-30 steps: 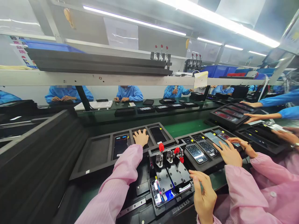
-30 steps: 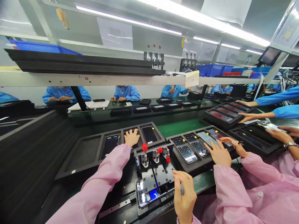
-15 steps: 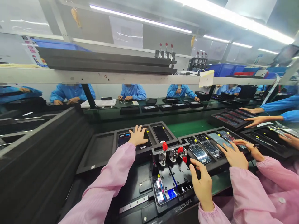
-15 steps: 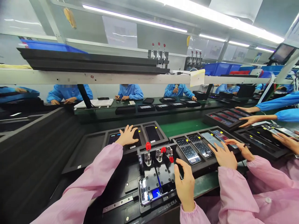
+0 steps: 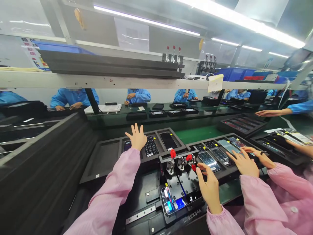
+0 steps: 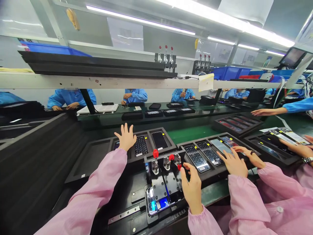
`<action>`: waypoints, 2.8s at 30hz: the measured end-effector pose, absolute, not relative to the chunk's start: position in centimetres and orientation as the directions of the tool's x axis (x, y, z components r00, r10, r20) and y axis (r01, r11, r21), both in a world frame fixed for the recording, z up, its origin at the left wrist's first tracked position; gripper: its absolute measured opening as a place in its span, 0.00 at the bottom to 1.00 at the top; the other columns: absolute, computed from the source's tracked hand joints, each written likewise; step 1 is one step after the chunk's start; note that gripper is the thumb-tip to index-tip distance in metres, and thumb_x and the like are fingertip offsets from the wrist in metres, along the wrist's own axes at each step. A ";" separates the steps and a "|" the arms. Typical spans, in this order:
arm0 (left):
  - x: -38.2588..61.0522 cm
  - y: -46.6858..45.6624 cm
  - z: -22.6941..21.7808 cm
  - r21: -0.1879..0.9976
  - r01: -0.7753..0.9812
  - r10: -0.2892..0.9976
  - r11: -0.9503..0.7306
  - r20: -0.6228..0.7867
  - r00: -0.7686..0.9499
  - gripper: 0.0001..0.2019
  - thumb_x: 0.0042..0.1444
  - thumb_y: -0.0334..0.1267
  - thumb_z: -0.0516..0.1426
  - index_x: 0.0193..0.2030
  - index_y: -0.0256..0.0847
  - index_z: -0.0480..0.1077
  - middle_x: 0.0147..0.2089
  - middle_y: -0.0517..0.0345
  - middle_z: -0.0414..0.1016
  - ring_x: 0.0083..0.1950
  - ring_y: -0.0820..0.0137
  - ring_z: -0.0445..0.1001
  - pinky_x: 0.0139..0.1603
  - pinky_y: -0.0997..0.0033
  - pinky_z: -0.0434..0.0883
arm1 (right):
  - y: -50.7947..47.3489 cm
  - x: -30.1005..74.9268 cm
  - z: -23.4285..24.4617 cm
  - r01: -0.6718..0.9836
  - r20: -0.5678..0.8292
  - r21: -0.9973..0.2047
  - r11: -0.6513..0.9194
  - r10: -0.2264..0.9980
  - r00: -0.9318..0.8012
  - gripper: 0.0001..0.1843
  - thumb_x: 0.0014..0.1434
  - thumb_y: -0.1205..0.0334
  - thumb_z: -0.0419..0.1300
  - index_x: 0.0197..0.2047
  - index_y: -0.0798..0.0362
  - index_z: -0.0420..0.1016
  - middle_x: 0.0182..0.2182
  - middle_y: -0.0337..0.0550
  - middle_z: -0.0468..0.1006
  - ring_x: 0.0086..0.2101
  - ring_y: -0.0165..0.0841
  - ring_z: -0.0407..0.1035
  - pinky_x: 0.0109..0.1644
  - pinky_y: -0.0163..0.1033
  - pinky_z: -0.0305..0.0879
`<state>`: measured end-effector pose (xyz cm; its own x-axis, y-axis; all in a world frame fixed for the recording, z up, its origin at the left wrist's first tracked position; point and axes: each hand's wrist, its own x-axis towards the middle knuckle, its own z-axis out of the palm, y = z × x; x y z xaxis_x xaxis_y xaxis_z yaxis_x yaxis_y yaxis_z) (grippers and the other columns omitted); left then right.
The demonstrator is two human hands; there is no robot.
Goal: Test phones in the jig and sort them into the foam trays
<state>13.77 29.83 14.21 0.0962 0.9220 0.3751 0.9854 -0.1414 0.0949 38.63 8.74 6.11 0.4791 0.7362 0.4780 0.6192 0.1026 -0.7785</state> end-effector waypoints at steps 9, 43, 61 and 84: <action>11.1 15.8 18.0 0.257 0.852 0.873 -0.456 0.317 0.372 0.30 0.56 0.51 0.50 0.64 0.47 0.49 0.63 0.55 0.59 0.60 0.60 0.62 0.60 0.54 0.56 | 10.3 38.1 6.5 0.650 0.454 -0.757 0.072 0.773 0.443 0.21 0.54 0.49 0.55 0.46 0.53 0.63 0.26 0.38 0.72 0.26 0.31 0.67 0.32 0.37 0.66; -0.8 2.2 -3.0 0.996 0.065 0.832 -0.054 0.081 -0.549 0.33 0.55 0.58 0.48 0.61 0.40 0.52 0.59 0.43 0.63 0.60 0.52 0.62 0.61 0.47 0.55 | 7.8 23.8 3.4 0.555 0.098 -0.767 0.324 0.912 -0.398 0.21 0.60 0.63 0.45 0.57 0.46 0.57 0.56 0.43 0.63 0.57 0.33 0.55 0.64 0.52 0.41; -0.5 1.7 -2.6 0.995 0.084 0.861 -0.062 0.096 -0.500 0.32 0.58 0.57 0.42 0.63 0.40 0.48 0.62 0.44 0.58 0.61 0.56 0.60 0.61 0.52 0.56 | 8.5 23.4 4.3 0.656 -0.010 -0.632 0.412 0.842 -0.539 0.40 0.53 0.69 0.44 0.65 0.35 0.34 0.59 0.39 0.56 0.59 0.35 0.49 0.61 0.63 0.31; -0.9 1.6 -3.9 0.994 0.075 0.890 -0.081 0.106 -0.444 0.35 0.56 0.60 0.41 0.64 0.38 0.46 0.65 0.43 0.52 0.64 0.57 0.55 0.59 0.60 0.61 | 21.5 7.8 18.4 0.697 0.043 -0.684 0.214 0.966 -0.255 0.54 0.44 0.44 0.62 0.65 0.53 0.38 0.43 0.44 0.73 0.38 0.32 0.69 0.45 0.38 0.63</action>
